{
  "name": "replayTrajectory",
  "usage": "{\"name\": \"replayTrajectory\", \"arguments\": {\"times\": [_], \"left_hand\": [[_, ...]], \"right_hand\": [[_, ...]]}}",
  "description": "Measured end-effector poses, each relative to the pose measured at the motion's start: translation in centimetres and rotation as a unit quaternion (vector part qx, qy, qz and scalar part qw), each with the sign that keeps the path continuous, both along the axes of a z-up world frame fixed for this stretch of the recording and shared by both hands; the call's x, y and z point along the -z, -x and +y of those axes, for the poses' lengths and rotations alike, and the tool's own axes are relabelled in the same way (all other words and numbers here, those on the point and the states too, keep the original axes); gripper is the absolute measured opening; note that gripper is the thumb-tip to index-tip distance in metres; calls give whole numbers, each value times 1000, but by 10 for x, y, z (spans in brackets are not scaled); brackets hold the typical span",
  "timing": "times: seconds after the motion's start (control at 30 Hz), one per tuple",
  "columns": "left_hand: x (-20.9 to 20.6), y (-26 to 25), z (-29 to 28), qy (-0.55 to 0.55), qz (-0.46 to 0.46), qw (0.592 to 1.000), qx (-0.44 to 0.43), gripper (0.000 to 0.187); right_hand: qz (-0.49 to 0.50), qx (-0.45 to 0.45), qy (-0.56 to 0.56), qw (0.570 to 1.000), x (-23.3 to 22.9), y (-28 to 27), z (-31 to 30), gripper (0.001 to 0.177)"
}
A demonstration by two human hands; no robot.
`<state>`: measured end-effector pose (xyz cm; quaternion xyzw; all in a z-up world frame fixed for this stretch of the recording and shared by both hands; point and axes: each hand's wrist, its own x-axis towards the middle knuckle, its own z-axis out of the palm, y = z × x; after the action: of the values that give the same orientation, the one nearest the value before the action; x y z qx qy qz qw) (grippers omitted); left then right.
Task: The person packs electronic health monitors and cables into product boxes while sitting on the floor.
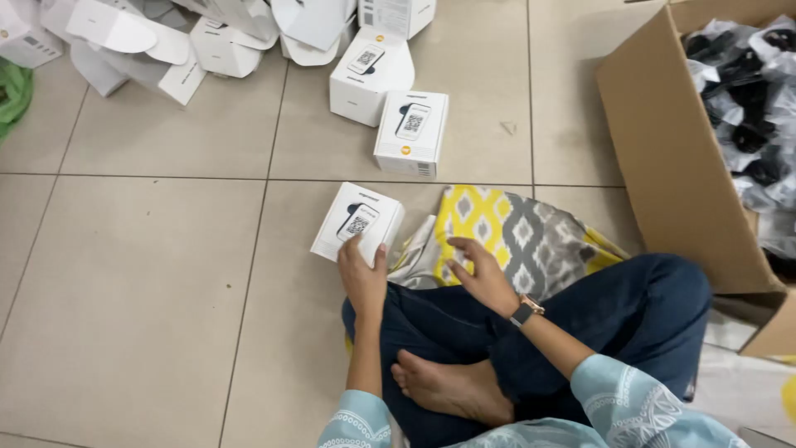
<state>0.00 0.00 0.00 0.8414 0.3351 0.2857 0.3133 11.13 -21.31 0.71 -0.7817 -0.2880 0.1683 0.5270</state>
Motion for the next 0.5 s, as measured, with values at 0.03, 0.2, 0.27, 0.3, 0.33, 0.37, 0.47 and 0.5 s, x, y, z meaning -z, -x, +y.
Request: {"name": "replayTrajectory", "arguments": {"times": [0.03, 0.2, 0.27, 0.3, 0.33, 0.37, 0.47, 0.5], "left_hand": [[5, 5, 19, -1, 1, 1000, -3, 52], [47, 23, 94, -4, 79, 995, -59, 111], [70, 26, 105, 47, 37, 998, -36, 116], [82, 27, 109, 96, -7, 995, -10, 122], [76, 26, 109, 96, -5, 995, -10, 122], [70, 26, 108, 123, 30, 992, -26, 115], [52, 24, 92, 139, 76, 986, -59, 100], [44, 22, 88, 124, 85, 986, -78, 92]], "right_hand": [[1, -3, -1, 1000, 22, 3, 19, 39], [283, -92, -6, 955, 120, 12, 107, 63], [293, -114, 9, 949, 110, 15, 129, 66], [301, -134, 22, 944, 104, 16, 139, 69], [303, -134, 22, 943, 95, 18, 145, 69], [335, -134, 13, 933, 86, 19, 150, 76], [360, -120, -7, 925, 57, 22, 154, 86], [350, -109, -21, 930, 46, 21, 157, 88]]}}
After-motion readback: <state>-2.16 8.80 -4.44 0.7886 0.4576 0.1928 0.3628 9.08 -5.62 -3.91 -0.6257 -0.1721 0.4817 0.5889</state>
